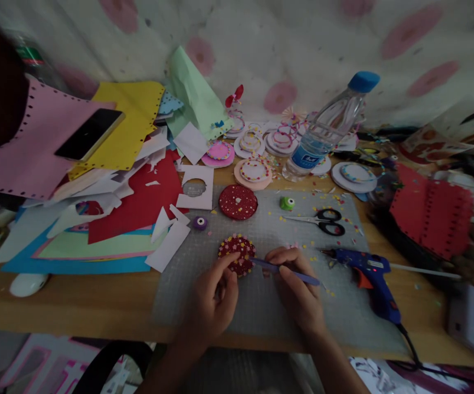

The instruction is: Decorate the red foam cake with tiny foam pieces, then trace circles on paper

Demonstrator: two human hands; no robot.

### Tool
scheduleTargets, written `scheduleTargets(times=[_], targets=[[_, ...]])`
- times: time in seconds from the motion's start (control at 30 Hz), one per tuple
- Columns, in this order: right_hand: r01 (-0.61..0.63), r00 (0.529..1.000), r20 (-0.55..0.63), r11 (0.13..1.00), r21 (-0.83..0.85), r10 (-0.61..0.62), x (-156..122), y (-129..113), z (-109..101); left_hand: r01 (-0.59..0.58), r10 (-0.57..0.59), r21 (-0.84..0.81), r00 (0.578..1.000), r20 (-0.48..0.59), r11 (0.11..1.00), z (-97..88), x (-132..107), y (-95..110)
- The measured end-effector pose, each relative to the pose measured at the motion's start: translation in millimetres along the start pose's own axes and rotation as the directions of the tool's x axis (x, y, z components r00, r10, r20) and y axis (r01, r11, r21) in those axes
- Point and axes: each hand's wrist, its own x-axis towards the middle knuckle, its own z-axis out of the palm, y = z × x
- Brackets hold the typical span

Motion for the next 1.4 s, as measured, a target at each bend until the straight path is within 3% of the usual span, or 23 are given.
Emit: scheduleTargets(times=[0.23, 0.47, 0.87, 1.1, 1.4], targets=[[-0.055, 0.996, -0.069, 0.998, -0.005, 0.054, 0.9, -2.8, -2.3, 0.022, -0.022, -0.016, 1.000, -0.001, 1.000, 0.0, -0.7, -2.0], [-0.131, 0.991, -0.034, 0.989, 0.062, 0.133, 1.0, -2.8, -2.4, 0.047, -0.047, -0.038, 0.999, 0.004, 0.998, 0.9, -2.7, -5.8], [-0.146, 0.985, -0.094, 0.989, -0.032, 0.142, 1.1, 1.9, -5.0, 0.031, -0.030, -0.056, 1.000, 0.002, 0.998, 1.2, -1.0, -4.1], [-0.162, 0.973, -0.165, 0.986, 0.024, 0.164, 5.4, -4.2, -0.6, 0.082, -0.083, -0.084, 0.997, 0.001, 0.993, 1.5, -0.5, -2.8], [-0.188, 0.969, -0.147, 0.978, 0.095, 0.200, 8.4, -5.3, -0.4, 0.076, -0.077, -0.080, 0.997, -0.008, 0.994, 2.8, -1.8, -7.8]])
